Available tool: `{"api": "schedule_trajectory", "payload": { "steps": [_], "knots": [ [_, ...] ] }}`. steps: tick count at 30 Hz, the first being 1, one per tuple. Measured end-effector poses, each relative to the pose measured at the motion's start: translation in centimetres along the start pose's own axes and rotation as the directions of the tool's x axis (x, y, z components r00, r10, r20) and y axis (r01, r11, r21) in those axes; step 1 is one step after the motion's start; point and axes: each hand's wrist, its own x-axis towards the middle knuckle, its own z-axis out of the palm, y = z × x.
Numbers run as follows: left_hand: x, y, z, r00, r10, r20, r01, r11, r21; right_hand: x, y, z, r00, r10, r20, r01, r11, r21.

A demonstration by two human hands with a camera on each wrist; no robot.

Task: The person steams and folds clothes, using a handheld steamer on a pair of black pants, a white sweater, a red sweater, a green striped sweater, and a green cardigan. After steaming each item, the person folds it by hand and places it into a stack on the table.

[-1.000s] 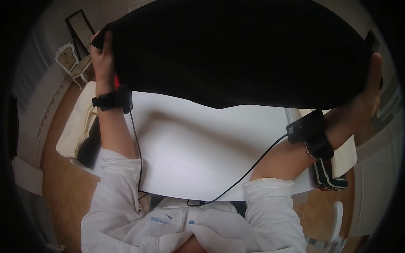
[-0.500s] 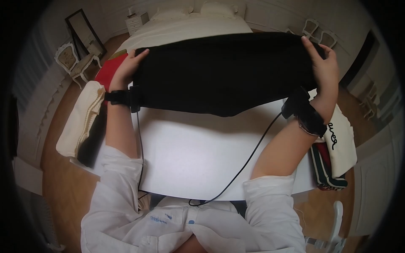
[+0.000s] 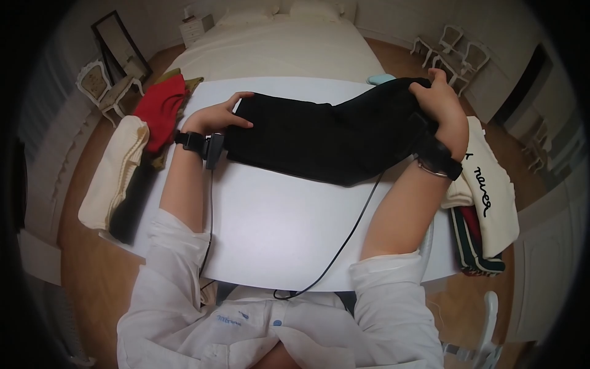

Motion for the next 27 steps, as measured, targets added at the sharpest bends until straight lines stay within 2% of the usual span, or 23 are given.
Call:
{"api": "schedule_trajectory", "payload": {
  "steps": [2, 3, 5, 6, 7, 8, 9, 11, 12, 13, 14, 15, 17, 18, 20, 21, 23, 25, 27],
  "knots": [
    [-0.1, 0.7, 0.1, 0.997, 0.001, 0.075, -0.016, 0.979, 0.201, -0.1, -0.2, -0.2, 1.0, -0.012, 0.008, 0.012, 1.0, 0.013],
    [0.2, 0.5, -0.1, 0.997, 0.0, 0.075, -0.015, 0.98, 0.2, -0.3, -0.5, -0.4, 1.0, 0.011, 0.002, -0.011, 1.0, 0.01],
    [0.6, 0.6, -0.3, 0.985, -0.053, 0.166, 0.024, 0.985, 0.171, -0.7, -1.5, -0.5, 0.999, 0.032, -0.005, -0.032, 0.999, 0.007],
    [0.6, 0.6, -0.3, 0.985, -0.052, 0.166, 0.024, 0.985, 0.17, -0.8, -2.2, -0.4, 0.998, 0.009, -0.068, -0.011, 1.0, -0.021],
    [0.6, 0.6, -0.3, 0.984, -0.051, 0.17, 0.008, 0.97, 0.245, -1.0, -2.9, -0.2, 0.991, -0.016, -0.13, 0.01, 0.999, -0.051],
    [0.6, 0.8, -0.1, 0.983, -0.051, 0.174, -0.007, 0.948, 0.318, -1.5, -4.3, -0.1, 0.991, -0.017, -0.13, 0.011, 0.999, -0.052],
    [0.5, 0.9, 0.1, 0.983, -0.051, 0.174, -0.007, 0.949, 0.317, -2.3, -6.0, 0.2, 0.978, -0.055, -0.202, 0.034, 0.994, -0.106],
    [0.2, 1.2, 0.8, 0.969, -0.124, 0.214, 0.102, 0.988, 0.114, -3.8, -9.0, 1.4, 0.942, -0.157, -0.298, 0.113, 0.981, -0.159],
    [-0.1, 1.7, 1.0, 0.969, -0.124, 0.214, 0.102, 0.988, 0.114, -3.9, -9.6, 2.7, 0.898, -0.261, -0.354, 0.215, 0.963, -0.164],
    [-0.5, 2.2, 1.0, 0.947, -0.138, 0.291, 0.14, 0.99, 0.015, -5.3, -11.5, 3.2, 0.897, -0.284, -0.338, 0.254, 0.958, -0.13],
    [-0.7, 2.7, 1.1, 0.919, -0.143, 0.367, 0.185, 0.98, -0.08, -6.7, -13.1, 4.1, 0.866, -0.342, -0.365, 0.326, 0.939, -0.107],
    [-0.7, 2.9, 1.3, 0.919, -0.145, 0.367, 0.186, 0.979, -0.08, -7.7, -14.3, 5.3, 0.825, -0.408, -0.391, 0.411, 0.908, -0.08],
    [-0.9, 3.1, 1.5, 0.938, -0.021, 0.345, 0.082, 0.983, -0.164, -8.8, -16.0, 7.7, 0.809, -0.492, -0.321, 0.499, 0.864, -0.065],
    [-0.9, 3.2, 1.4, 0.938, -0.022, 0.345, 0.084, 0.983, -0.164, -9.4, -16.3, 8.7, 0.81, -0.527, -0.258, 0.535, 0.844, -0.042],
    [-1.2, 3.9, 1.1, 0.928, 0.096, 0.36, -0.054, 0.991, -0.124, -10.5, -17.1, 9.7, 0.816, -0.56, -0.144, 0.562, 0.826, -0.028],
    [-1.5, 4.3, 1.3, 0.927, 0.095, 0.362, -0.053, 0.991, -0.124, -10.7, -17.2, 9.9, 0.817, -0.559, -0.142, 0.561, 0.827, -0.028],
    [-1.9, 5.2, 1.8, 0.933, 0.193, 0.305, -0.128, 0.967, -0.222, -11.0, -17.3, 10.1, 0.812, -0.567, -0.138, 0.57, 0.821, -0.021],
    [-1.8, 5.6, 2.2, 0.928, 0.216, 0.303, -0.156, 0.965, -0.211, -11.0, -17.2, 10.2, 0.808, -0.569, -0.155, 0.574, 0.819, -0.012],
    [-1.5, 5.7, 2.7, 0.907, 0.336, 0.254, -0.282, 0.932, -0.227, -10.8, -17.2, 10.1, 0.802, -0.571, -0.173, 0.579, 0.815, -0.003]
  ]
}}
